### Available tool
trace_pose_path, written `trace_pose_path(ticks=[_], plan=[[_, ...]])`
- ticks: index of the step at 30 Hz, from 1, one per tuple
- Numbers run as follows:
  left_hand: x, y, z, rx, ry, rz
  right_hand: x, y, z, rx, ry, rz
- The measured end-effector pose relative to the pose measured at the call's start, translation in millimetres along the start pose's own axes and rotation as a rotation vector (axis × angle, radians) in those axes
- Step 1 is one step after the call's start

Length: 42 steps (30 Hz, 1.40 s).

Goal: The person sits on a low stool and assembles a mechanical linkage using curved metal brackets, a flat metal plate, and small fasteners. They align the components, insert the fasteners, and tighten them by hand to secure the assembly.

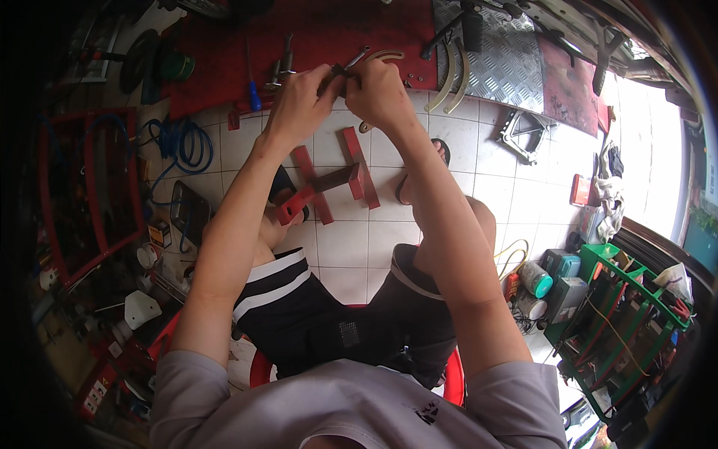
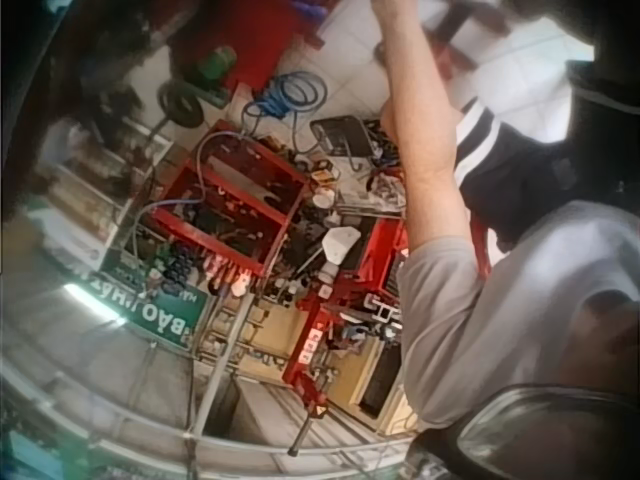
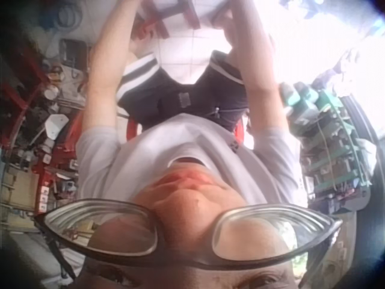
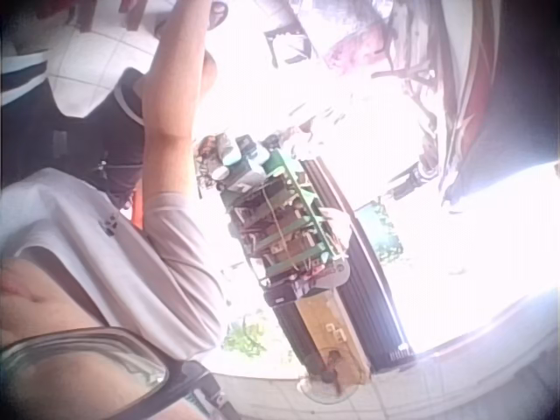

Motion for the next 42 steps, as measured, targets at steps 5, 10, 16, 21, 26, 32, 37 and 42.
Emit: trace_pose_path(ticks=[5, 10, 16, 21, 26, 32, 37, 42], plan=[[0, -1, -1, -0.057, -0.006, -0.038, -1, 0, 1, -0.050, 0.013, -0.029], [0, 6, 4, 0.000, 0.035, -0.060, 0, 3, -1, 0.016, -0.002, 0.002], [2, -2, -5, -0.120, 0.000, -0.062, -2, 2, 3, -0.067, 0.035, -0.053], [2, -10, -12, -0.189, -0.108, 0.025, 0, 2, -1, -0.015, -0.003, -0.017], [1, 1, -1, -0.047, 0.063, -0.055, 0, 0, 1, -0.020, 0.011, -0.002], [1, -1, -4, -0.079, 0.076, -0.083, -1, -2, 2, -0.028, 0.018, -0.014], [1, -7, -9, -0.142, -0.100, 0.103, 0, 1, 0, -0.032, 0.013, -0.018], [-1, 6, 3, 0.054, 0.066, -0.035, -2, 2, 4, -0.086, 0.017, -0.070]])
Point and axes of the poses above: each hand's wrist, its own x-axis away from the middle knuckle, its own z-axis out of the back of the hand, y = z × x, the point moved 8 cm from there along -x, towards the middle knuckle, and after that the axes turned 5 degrees about y, right-handed, at the moved point
